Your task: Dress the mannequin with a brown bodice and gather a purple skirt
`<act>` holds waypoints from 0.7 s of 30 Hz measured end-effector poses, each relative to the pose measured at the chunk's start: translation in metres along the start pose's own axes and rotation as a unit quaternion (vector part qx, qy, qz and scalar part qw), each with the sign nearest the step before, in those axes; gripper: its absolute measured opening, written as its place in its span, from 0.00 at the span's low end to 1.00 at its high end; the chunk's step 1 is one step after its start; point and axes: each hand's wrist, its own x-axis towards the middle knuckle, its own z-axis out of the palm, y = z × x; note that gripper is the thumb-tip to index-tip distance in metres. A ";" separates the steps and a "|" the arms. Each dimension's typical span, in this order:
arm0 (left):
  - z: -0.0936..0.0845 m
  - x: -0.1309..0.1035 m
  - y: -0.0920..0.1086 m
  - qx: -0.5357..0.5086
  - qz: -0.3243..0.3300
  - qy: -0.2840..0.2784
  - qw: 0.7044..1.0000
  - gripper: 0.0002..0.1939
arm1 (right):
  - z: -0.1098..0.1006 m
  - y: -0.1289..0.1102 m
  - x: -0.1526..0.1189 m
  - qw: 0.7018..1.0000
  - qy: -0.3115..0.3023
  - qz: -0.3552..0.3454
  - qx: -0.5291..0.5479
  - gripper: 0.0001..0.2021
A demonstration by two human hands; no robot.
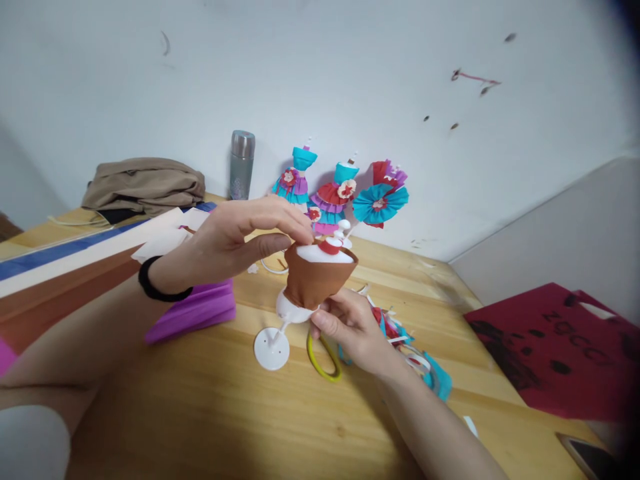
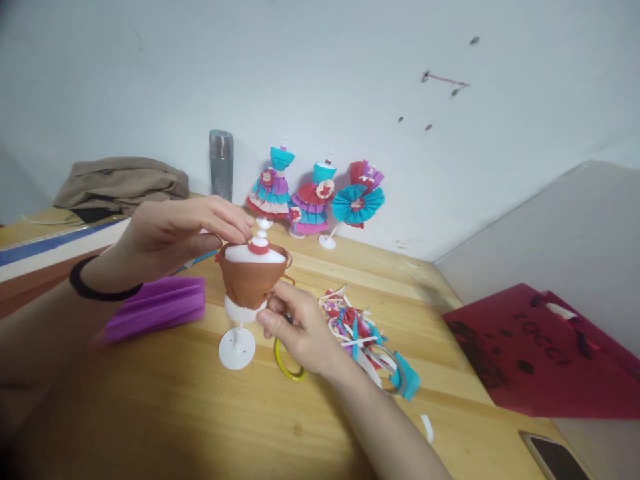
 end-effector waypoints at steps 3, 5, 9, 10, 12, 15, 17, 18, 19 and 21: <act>-0.001 0.000 -0.002 -0.002 0.005 -0.013 1.000 0.08 | 0.000 0.000 0.000 1.000 0.000 -0.002 0.003 0.17; 0.000 0.000 -0.002 -0.002 0.005 -0.008 1.000 0.06 | 0.000 0.001 0.000 1.000 -0.003 -0.002 0.008 0.16; 0.001 -0.002 0.000 -0.014 -0.031 0.014 0.999 0.03 | 0.001 0.001 0.000 1.000 -0.012 -0.003 0.020 0.14; 0.002 -0.002 0.001 -0.018 -0.039 0.014 0.999 0.03 | 0.001 0.000 0.000 1.000 -0.014 -0.004 0.020 0.14; 0.002 -0.002 0.003 -0.024 -0.043 0.007 0.999 0.03 | 0.001 -0.001 0.001 1.000 -0.017 -0.002 0.016 0.16; 0.002 -0.002 0.006 -0.030 -0.051 0.002 0.998 0.04 | 0.003 -0.005 0.002 1.000 -0.024 -0.001 0.011 0.18; 0.001 -0.001 0.007 -0.043 -0.065 0.002 0.997 0.03 | 0.003 -0.007 0.003 1.000 -0.028 -0.008 0.007 0.19; 0.001 -0.001 0.007 -0.053 -0.074 0.002 0.996 0.03 | 0.004 -0.007 0.003 1.000 -0.029 -0.011 0.005 0.19; 0.001 0.000 0.008 -0.063 -0.082 0.003 0.995 0.04 | 0.004 -0.007 0.003 1.000 -0.029 -0.013 0.004 0.19; 0.001 0.001 0.008 -0.081 -0.096 0.007 0.992 0.05 | 0.004 -0.007 0.003 1.000 -0.026 -0.013 0.001 0.19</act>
